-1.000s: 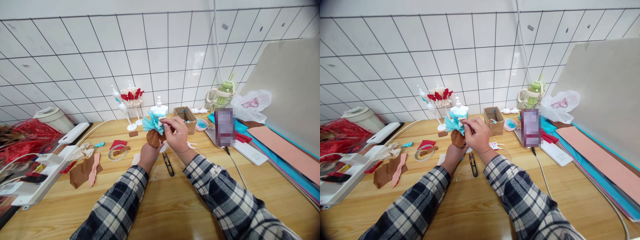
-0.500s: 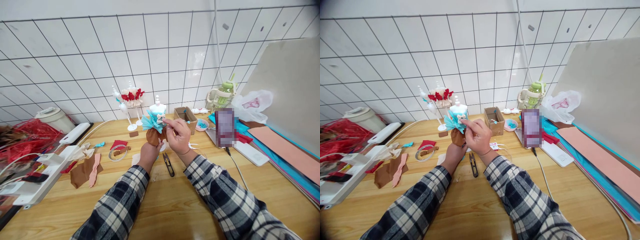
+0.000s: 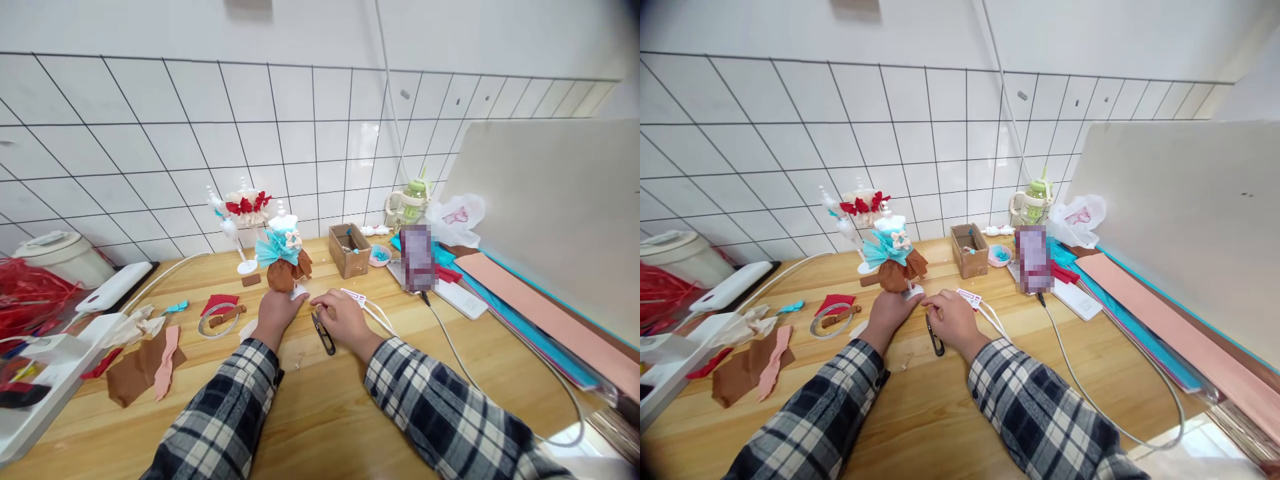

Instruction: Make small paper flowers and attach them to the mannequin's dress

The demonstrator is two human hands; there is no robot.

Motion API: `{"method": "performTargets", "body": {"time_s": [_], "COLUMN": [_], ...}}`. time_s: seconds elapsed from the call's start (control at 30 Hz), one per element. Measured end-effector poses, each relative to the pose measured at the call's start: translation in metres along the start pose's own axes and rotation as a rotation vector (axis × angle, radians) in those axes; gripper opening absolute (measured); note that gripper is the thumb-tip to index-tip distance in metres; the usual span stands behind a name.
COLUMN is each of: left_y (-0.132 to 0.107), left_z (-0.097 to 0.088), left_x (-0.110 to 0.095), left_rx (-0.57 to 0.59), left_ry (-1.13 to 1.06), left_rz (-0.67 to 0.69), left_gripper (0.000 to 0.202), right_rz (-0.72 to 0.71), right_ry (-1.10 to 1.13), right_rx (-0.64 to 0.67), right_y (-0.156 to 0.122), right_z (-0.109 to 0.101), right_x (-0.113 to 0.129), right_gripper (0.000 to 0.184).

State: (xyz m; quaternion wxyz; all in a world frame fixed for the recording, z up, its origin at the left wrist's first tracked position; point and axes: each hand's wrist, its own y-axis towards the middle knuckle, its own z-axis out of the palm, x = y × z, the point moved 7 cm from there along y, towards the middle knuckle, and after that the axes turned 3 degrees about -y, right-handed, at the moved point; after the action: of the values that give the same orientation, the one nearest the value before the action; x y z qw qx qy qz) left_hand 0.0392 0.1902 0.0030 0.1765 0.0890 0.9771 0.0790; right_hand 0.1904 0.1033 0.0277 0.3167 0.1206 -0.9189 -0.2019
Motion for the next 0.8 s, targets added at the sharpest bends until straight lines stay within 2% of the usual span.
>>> {"method": "performTargets", "body": {"time_s": [0.13, 0.23, 0.4, 0.57, 0.7, 0.8], "left_y": [-0.003, -0.004, -0.009, -0.027, -0.05, -0.067], "left_z": [-0.009, -0.014, -0.025, -0.055, -0.083, -0.102], "left_x": [-0.004, -0.004, 0.011, 0.044, 0.077, 0.104], "left_rx": [-0.044, -0.039, -0.068, -0.195, -0.295, -0.443], "left_ry": [-0.011, -0.021, -0.051, -0.093, -0.146, -0.566], "left_rz": [0.102, 0.167, 0.168, 0.031, -0.049, -0.085], "left_gripper": [0.053, 0.045, 0.039, 0.04, 0.032, 0.025], "right_rz": [-0.007, -0.027, -0.011, -0.026, -0.015, 0.045], "right_ry": [-0.057, -0.065, -0.085, -0.097, -0.176, -0.176], "right_rx": [0.108, 0.18, 0.22, 0.227, 0.168, 0.205], "right_y": [-0.008, -0.012, -0.013, -0.014, -0.019, -0.022], "right_z": [0.013, 0.022, 0.027, 0.02, 0.012, 0.016], "right_x": [0.0, -0.004, -0.008, 0.001, 0.006, 0.0], "right_gripper": [0.022, 0.023, 0.023, 0.024, 0.05, 0.052]}}
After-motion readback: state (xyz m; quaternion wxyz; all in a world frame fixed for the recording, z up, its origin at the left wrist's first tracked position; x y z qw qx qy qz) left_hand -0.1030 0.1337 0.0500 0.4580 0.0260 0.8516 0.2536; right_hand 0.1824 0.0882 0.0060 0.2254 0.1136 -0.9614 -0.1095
